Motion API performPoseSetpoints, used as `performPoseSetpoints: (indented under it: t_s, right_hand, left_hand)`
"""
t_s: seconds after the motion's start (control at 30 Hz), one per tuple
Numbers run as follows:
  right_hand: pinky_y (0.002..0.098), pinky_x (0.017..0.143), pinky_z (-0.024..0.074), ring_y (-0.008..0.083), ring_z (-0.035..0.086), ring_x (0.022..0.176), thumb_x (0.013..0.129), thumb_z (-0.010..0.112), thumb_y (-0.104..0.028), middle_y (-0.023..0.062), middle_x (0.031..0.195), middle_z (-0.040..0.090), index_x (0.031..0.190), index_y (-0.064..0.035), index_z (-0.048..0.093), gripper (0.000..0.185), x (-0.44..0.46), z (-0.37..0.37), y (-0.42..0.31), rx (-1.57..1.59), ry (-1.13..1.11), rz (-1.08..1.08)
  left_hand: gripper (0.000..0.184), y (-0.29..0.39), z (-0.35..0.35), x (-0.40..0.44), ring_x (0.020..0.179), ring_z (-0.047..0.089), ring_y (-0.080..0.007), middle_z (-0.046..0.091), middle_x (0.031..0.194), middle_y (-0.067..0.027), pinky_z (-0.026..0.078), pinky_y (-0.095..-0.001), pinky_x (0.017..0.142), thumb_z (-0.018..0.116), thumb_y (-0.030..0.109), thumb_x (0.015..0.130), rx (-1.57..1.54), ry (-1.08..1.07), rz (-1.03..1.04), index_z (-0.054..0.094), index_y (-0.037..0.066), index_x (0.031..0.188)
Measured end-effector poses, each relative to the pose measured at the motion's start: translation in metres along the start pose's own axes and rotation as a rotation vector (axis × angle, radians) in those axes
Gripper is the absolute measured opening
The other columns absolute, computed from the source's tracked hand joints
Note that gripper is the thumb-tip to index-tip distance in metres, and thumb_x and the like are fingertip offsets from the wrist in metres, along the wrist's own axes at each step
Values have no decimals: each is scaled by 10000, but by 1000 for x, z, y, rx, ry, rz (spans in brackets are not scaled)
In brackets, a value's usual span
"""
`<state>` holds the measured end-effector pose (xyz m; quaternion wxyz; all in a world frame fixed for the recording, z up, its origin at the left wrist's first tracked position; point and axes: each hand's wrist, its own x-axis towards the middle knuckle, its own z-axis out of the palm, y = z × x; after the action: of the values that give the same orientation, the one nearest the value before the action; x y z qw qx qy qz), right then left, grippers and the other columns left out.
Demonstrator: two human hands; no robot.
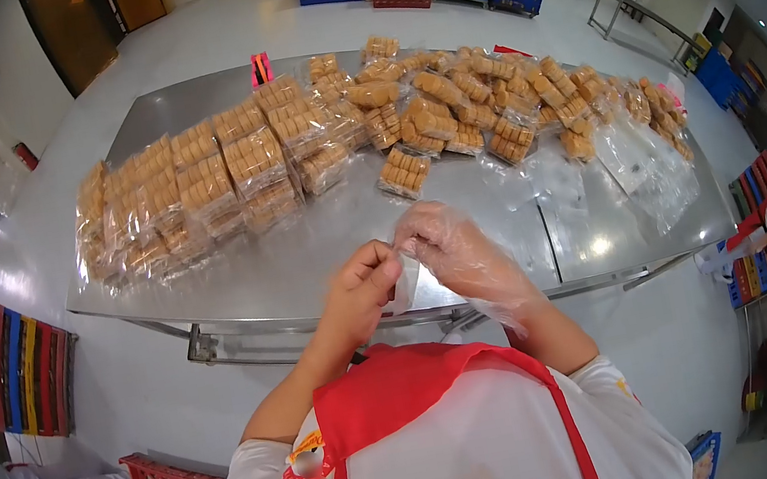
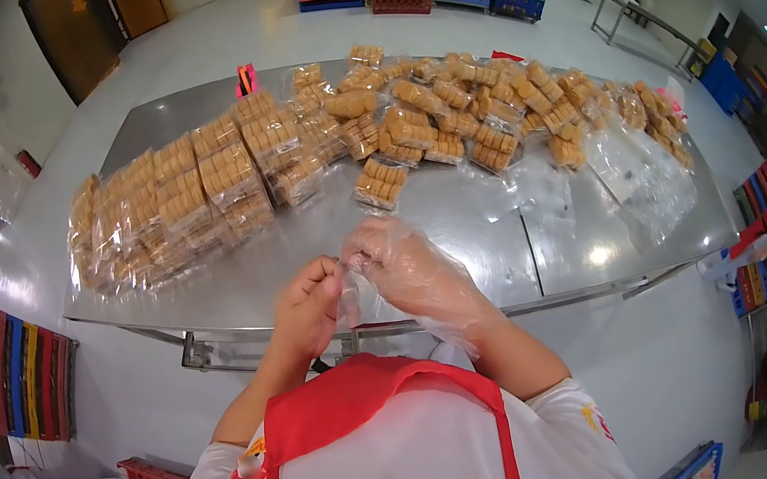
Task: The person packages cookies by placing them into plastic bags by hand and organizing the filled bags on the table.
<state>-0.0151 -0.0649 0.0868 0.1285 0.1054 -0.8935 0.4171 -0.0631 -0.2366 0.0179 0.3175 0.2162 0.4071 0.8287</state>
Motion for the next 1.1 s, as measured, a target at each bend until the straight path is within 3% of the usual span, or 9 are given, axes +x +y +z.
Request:
performPoseSetpoints:
  t_s: [0.2,0.43,1.1]
  right_hand:
    - [348,813,479,233,596,886,928,593,-29,101,933,596,951,9,627,55,-1,4,-9,325,15,96]
    - [348,847,481,236,601,906,925,577,-21,106,948,602,946,14,623,61,4,12,-2,349,3,81]
    - [359,892,471,200,584,885,935,536,3,89,916,574,891,20,609,87,1,13,-15,597,8,266]
  left_hand:
    - [312,3,-3,-5,719,567,-160,560,843,-41,463,-290,616,601,360,992,50,-119,43,541,54,1006]
    - [282,12,1,-13,759,562,-164,563,860,-67,456,-290,656,548,322,1014,218,-105,128,537,41,1009]
    - [272,4,-11,-7,754,590,-198,603,881,-103,478,-316,658,571,287,1002,27,-125,37,556,16,1023]
